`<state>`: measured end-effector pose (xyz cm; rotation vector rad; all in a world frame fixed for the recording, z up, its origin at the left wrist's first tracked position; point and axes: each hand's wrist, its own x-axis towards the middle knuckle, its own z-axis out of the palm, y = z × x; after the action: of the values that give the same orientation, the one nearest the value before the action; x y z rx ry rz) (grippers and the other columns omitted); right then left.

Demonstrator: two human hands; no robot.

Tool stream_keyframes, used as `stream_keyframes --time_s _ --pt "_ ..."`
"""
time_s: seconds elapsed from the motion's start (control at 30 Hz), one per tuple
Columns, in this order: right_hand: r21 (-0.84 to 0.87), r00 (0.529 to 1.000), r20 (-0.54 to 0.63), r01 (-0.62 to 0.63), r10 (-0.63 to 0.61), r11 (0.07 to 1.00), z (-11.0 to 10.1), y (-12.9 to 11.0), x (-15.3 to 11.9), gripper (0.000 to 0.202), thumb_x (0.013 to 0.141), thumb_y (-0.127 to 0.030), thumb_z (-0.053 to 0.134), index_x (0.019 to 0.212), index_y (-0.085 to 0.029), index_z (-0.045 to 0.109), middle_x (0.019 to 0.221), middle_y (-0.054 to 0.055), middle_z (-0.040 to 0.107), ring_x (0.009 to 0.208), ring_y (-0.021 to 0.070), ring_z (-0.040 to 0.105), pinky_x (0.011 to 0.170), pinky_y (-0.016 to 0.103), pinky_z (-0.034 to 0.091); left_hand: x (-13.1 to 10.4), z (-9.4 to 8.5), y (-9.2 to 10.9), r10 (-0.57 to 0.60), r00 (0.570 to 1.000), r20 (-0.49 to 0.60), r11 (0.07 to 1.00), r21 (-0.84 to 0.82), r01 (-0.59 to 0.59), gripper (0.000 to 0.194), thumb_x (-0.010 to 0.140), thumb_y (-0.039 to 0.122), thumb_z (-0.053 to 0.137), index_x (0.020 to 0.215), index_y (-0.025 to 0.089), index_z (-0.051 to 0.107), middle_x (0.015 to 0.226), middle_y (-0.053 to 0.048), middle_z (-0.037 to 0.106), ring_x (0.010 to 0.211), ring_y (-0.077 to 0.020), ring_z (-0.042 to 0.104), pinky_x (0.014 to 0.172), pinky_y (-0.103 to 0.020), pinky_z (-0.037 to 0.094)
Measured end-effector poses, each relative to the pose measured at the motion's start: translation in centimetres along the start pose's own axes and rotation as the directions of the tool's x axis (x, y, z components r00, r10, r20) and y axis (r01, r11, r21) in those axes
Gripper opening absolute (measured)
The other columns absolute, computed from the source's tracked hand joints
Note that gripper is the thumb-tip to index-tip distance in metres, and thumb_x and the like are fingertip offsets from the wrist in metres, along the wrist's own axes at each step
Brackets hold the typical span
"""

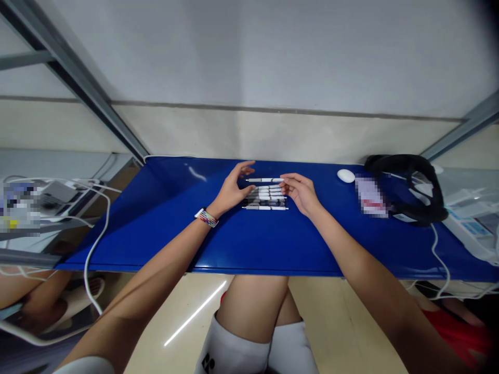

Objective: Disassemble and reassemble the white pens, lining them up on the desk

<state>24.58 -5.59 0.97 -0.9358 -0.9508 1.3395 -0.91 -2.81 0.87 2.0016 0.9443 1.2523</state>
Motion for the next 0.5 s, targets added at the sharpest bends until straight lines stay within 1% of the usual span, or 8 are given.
stream_keyframes --time_s 0.03,0.1,0.13,0.17,0.27,0.33,0.4,0.5 --pt "-0.001 1.000 0.000 -0.001 0.001 1.000 0.00 0.01 0.02 0.023 0.072 -0.030 0.088 0.091 -0.018 0.082 0.075 0.005 0.075 0.067 0.0160 0.065 0.068 0.032 0.053 -0.02 0.01 0.08 -0.016 1.000 0.005 1.000 0.000 0.016 0.056 0.092 0.034 0.078 0.145 0.024 0.061 0.125 -0.010 0.076 0.118 -0.0259 0.071 0.104 -0.042 0.052" --pt "-0.012 1.000 0.004 -0.001 0.001 1.000 -0.01 0.02 0.06 0.024 0.073 -0.030 0.088 0.092 -0.018 0.082 0.076 0.005 0.075 0.068 0.0161 0.065 0.068 0.032 0.053 -0.08 0.01 0.25 -0.071 0.997 0.029 0.997 0.000 0.071 0.039 0.102 0.038 0.065 0.138 0.023 0.065 0.108 -0.008 0.080 0.105 -0.0241 0.074 0.101 -0.043 0.053" --pt "-0.021 1.000 0.006 -0.002 0.002 1.000 -0.03 0.04 0.07 0.023 0.073 -0.030 0.087 0.092 -0.019 0.082 0.077 0.005 0.075 0.068 0.0162 0.065 0.068 0.033 0.053 -0.10 0.00 0.32 -0.075 0.996 0.038 0.997 0.008 0.075 0.037 0.105 0.038 0.061 0.138 0.023 0.066 0.102 -0.007 0.080 0.100 -0.0237 0.074 0.101 -0.044 0.053" --pt "-0.027 1.000 0.006 -0.002 0.002 1.000 -0.05 0.05 0.08 0.023 0.073 -0.031 0.087 0.092 -0.019 0.082 0.077 0.005 0.075 0.069 0.0163 0.065 0.069 0.033 0.053 -0.11 -0.02 0.37 -0.057 0.998 0.040 0.998 0.028 0.056 0.039 0.104 0.037 0.062 0.140 0.023 0.065 0.103 -0.007 0.080 0.102 -0.0243 0.074 0.104 -0.045 0.052" --pt "-0.029 1.000 0.003 0.002 -0.002 1.000 -0.12 0.06 0.09 0.022 0.074 -0.031 0.087 0.092 -0.019 0.081 0.077 0.005 0.075 0.069 0.0163 0.065 0.069 0.033 0.053 -0.08 -0.07 0.38 0.030 1.000 0.002 0.992 0.125 -0.030 0.058 0.093 0.033 0.078 0.148 0.026 0.061 0.123 -0.008 0.079 0.124 -0.0287 0.068 0.117 -0.050 0.043" --pt "-0.030 1.000 0.003 0.006 -0.006 1.000 -0.14 0.07 0.10 0.023 0.074 -0.031 0.086 0.093 -0.019 0.081 0.077 0.005 0.074 0.069 0.0164 0.065 0.069 0.033 0.053 -0.03 -0.08 0.34 0.006 1.000 -0.012 0.987 0.158 -0.004 0.041 0.098 0.037 0.074 0.137 0.027 0.070 0.120 -0.007 0.081 0.123 -0.0290 0.068 0.115 -0.051 0.043" --pt "-0.041 1.000 -0.001 0.006 -0.006 0.999 -0.15 0.10 0.13 0.022 0.074 -0.031 0.086 0.092 -0.019 0.081 0.077 0.005 0.074 0.069 0.0167 0.065 0.069 0.033 0.053 -0.01 -0.09 0.31 -0.033 0.999 -0.012 0.988 0.153 0.034 0.024 0.103 0.040 0.066 0.118 0.027 0.080 0.111 -0.006 0.083 0.114 -0.0276 0.070 0.109 -0.050 0.048" --pt "-0.050 1.000 -0.005 -0.001 0.001 0.999 -0.19 0.19 0.20 0.022 0.073 -0.030 0.086 0.091 -0.019 0.081 0.076 0.005 0.074 0.069 0.0171 0.065 0.069 0.034 0.053 -0.01 -0.14 0.38 -0.028 0.999 -0.030 0.991 0.130 0.032 0.016 0.099 0.037 0.072 0.103 0.027 0.084 0.108 -0.005 0.083 0.112 -0.0269 0.070 0.106 -0.048 0.051"
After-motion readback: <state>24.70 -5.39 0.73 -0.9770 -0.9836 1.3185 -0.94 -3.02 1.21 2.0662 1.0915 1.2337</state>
